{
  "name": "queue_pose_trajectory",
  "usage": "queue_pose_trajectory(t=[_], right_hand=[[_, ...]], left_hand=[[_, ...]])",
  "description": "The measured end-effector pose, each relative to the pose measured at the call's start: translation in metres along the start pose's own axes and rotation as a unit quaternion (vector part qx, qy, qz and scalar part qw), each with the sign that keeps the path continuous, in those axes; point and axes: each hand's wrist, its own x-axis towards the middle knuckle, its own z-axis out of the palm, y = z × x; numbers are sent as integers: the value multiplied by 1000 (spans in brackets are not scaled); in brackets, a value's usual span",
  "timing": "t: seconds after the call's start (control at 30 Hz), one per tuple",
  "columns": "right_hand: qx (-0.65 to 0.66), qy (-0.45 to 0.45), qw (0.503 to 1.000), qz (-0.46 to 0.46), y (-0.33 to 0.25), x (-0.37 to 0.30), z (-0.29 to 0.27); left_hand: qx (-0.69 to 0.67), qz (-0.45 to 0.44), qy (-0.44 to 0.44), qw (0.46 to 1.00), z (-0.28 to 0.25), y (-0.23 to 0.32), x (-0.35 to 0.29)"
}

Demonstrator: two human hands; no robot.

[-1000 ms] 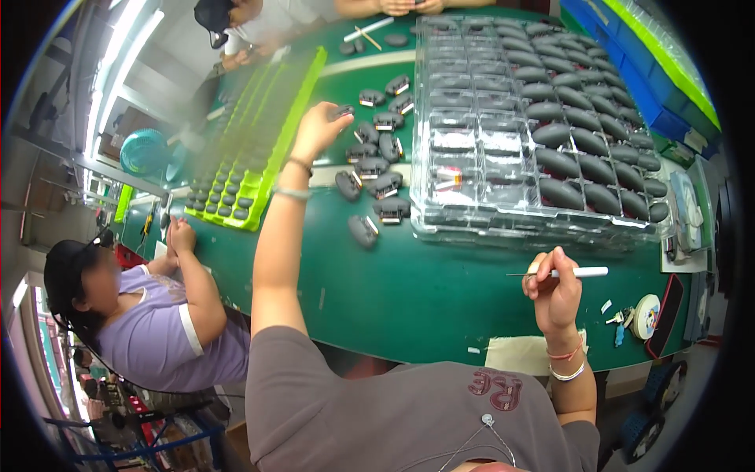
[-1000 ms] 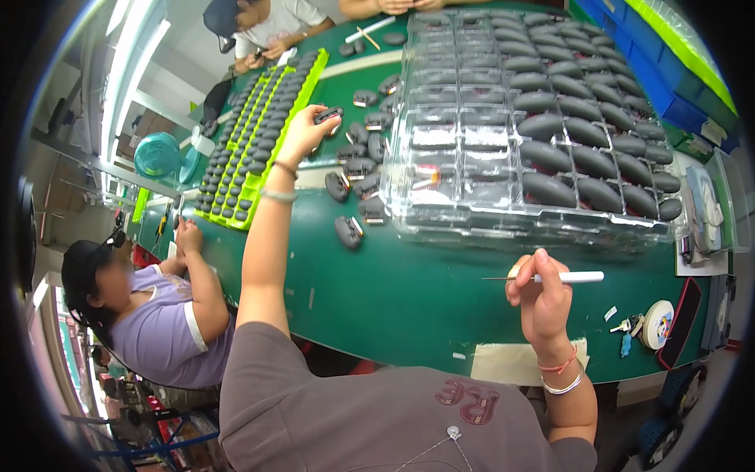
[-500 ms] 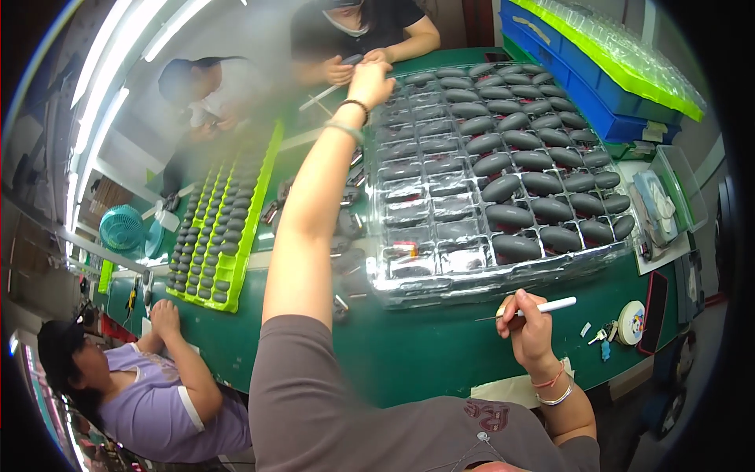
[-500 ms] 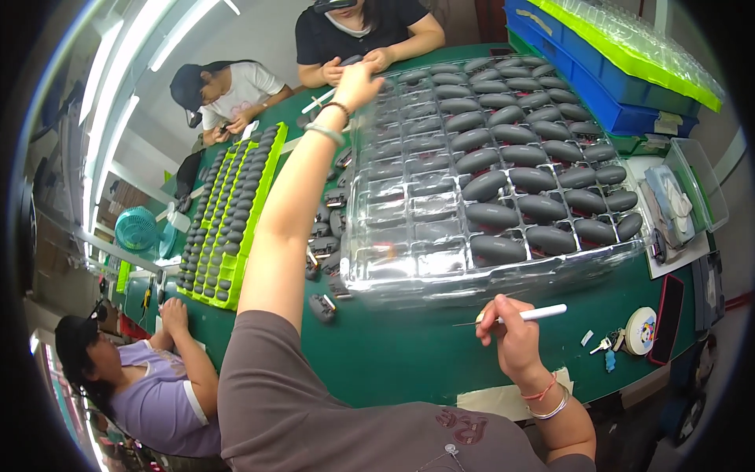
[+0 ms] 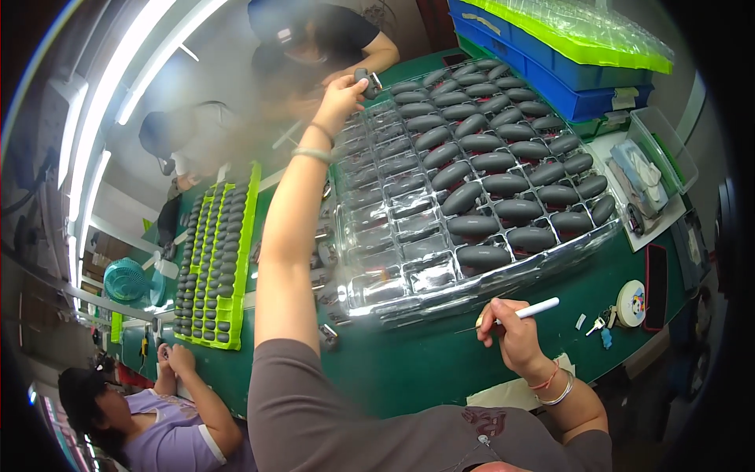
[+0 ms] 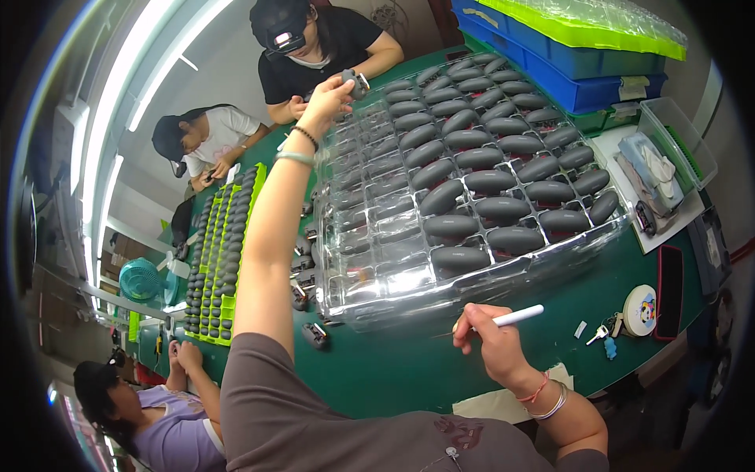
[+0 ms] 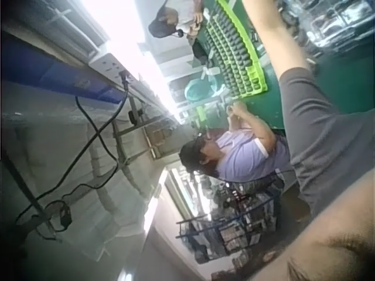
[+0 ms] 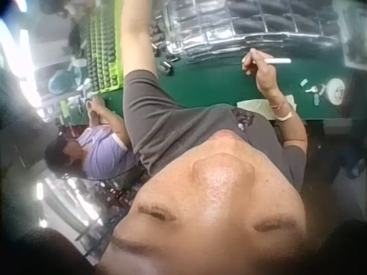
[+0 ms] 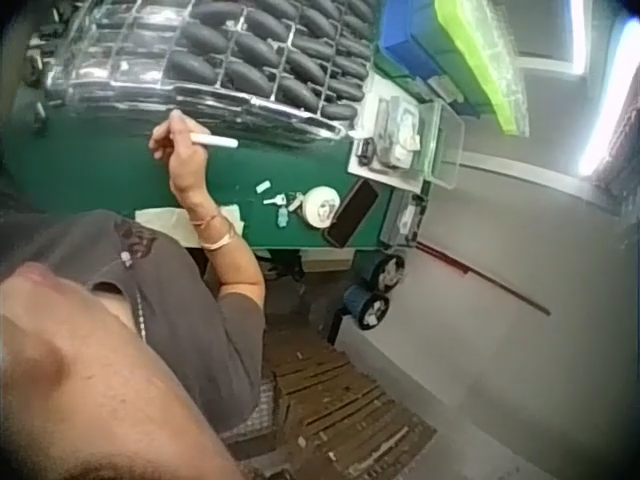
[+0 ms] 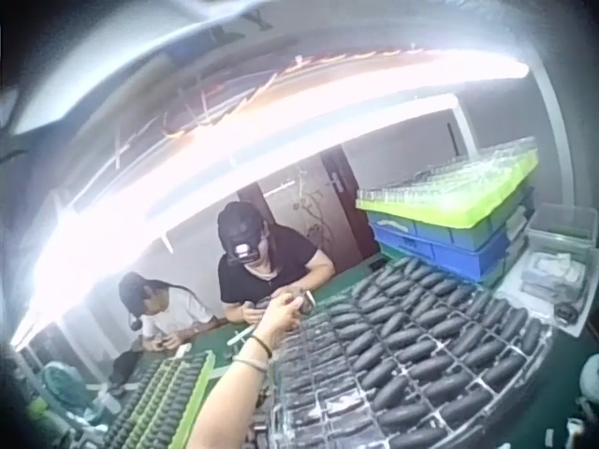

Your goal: The person assembles small electronic components by inserting internal components into an electronic housing, using a small prying tool and tweezers to manipulate the parts, then places the finished unit into an assembly tray.

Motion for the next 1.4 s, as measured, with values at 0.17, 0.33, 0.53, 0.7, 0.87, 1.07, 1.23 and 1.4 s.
queue_pose_trajectory(t=[0.17,0.33,0.53,0.7,0.87,1.07,1.23,1.4], right_hand=[[-3,-4,1000,-18,-2,-12,0],[5,9,999,-36,-2,-11,4],[14,-47,998,-50,-6,-16,4],[46,-34,994,-91,-9,-16,4],[50,-41,993,-97,-7,-18,3],[-238,-122,897,-352,10,-25,6],[-274,-130,892,-336,10,-22,10],[-95,-94,970,-201,8,-21,4]], left_hand=[[-303,4,-105,947,4,62,-109],[-465,-8,-138,874,16,87,-225],[-387,-28,-91,917,51,96,-339],[-392,-142,-70,906,104,93,-397],[-443,-271,-172,837,123,81,-404],[-564,-330,-90,752,149,53,-405],[-532,-290,-98,789,143,44,-403],[-537,-266,-100,794,142,34,-403]])
